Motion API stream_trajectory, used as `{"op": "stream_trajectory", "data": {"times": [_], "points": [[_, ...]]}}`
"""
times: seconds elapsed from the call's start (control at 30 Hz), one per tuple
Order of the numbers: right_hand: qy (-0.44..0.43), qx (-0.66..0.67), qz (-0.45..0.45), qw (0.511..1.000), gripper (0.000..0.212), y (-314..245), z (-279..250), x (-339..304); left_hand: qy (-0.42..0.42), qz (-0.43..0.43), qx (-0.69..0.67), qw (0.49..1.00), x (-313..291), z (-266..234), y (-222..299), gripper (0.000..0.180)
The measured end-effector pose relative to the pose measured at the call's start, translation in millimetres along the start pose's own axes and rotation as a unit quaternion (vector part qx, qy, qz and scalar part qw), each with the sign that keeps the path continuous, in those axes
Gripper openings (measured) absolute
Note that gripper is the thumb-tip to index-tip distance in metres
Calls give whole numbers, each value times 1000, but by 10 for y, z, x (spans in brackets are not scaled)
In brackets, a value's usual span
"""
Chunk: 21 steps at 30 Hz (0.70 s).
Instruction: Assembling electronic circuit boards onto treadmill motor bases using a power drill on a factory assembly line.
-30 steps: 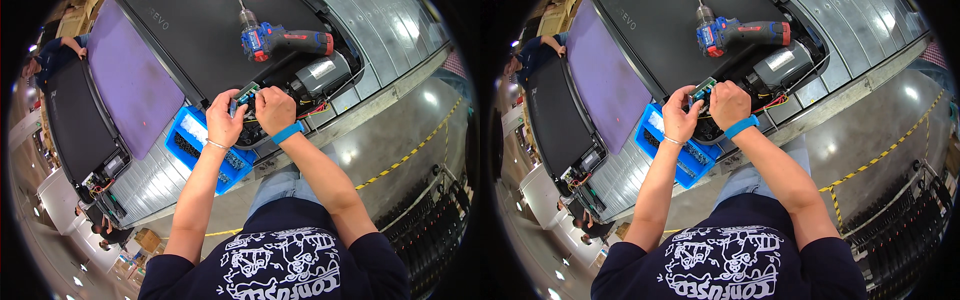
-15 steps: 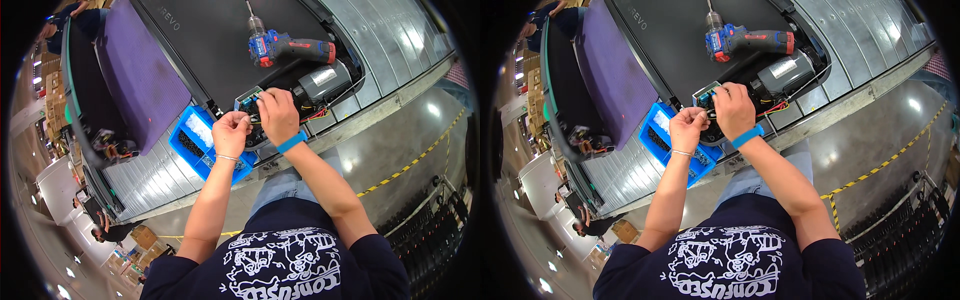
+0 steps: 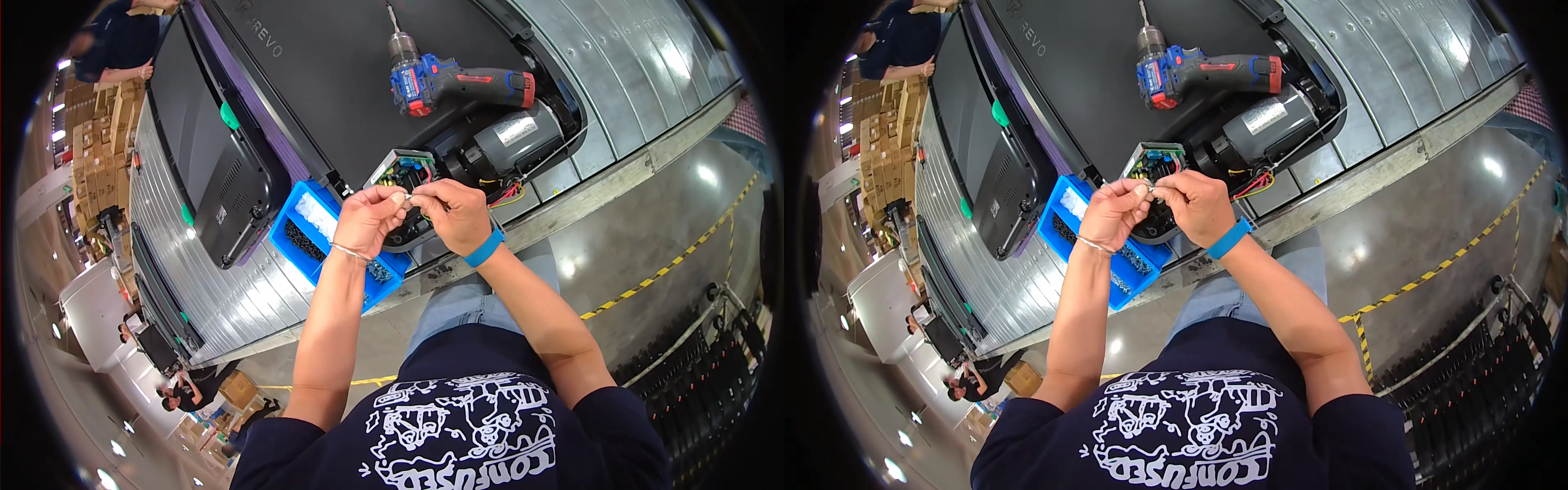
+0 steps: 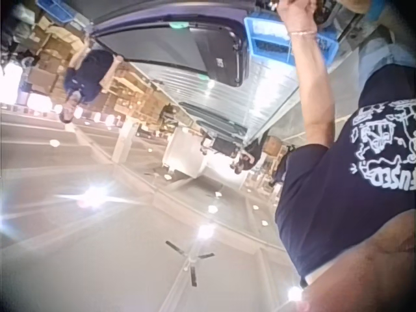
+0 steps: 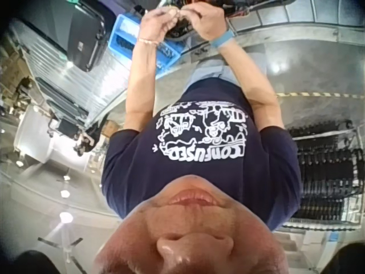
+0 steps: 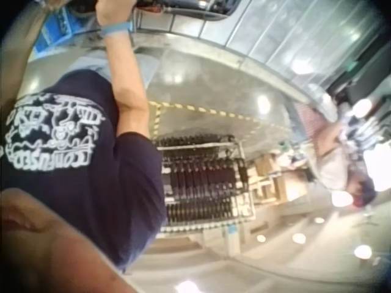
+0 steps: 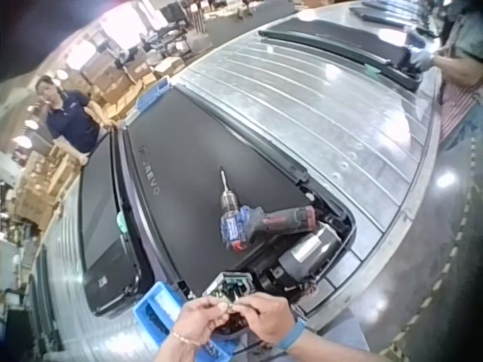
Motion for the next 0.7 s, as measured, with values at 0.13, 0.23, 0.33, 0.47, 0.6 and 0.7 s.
{"op": "stream_trajectory", "data": {"times": [0.13,0.23,0.33,0.47,0.6,0.7], "points": [[49,19,69,996,6,82,27,-37,145,429,378,807,51,276,309,17],[141,66,156,976,9,144,34,-52,106,471,449,752,161,436,346,25],[136,14,146,980,11,211,29,-17,84,471,520,708,270,437,305,31],[123,-71,113,983,13,246,-8,-15,93,457,560,684,332,426,171,34],[137,-8,195,971,13,169,3,-15,132,505,503,689,337,541,175,37],[168,84,256,948,13,214,11,-37,158,509,525,664,420,580,212,39]]}}
Point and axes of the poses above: each hand's wrist, its own x-axis towards the middle knuckle, its own z-axis out of the palm, y = z × x, the point moved 3 cm from there along x, towards the middle knuckle, and after that the axes turned 9 degrees about y, right-handed, at the moved point
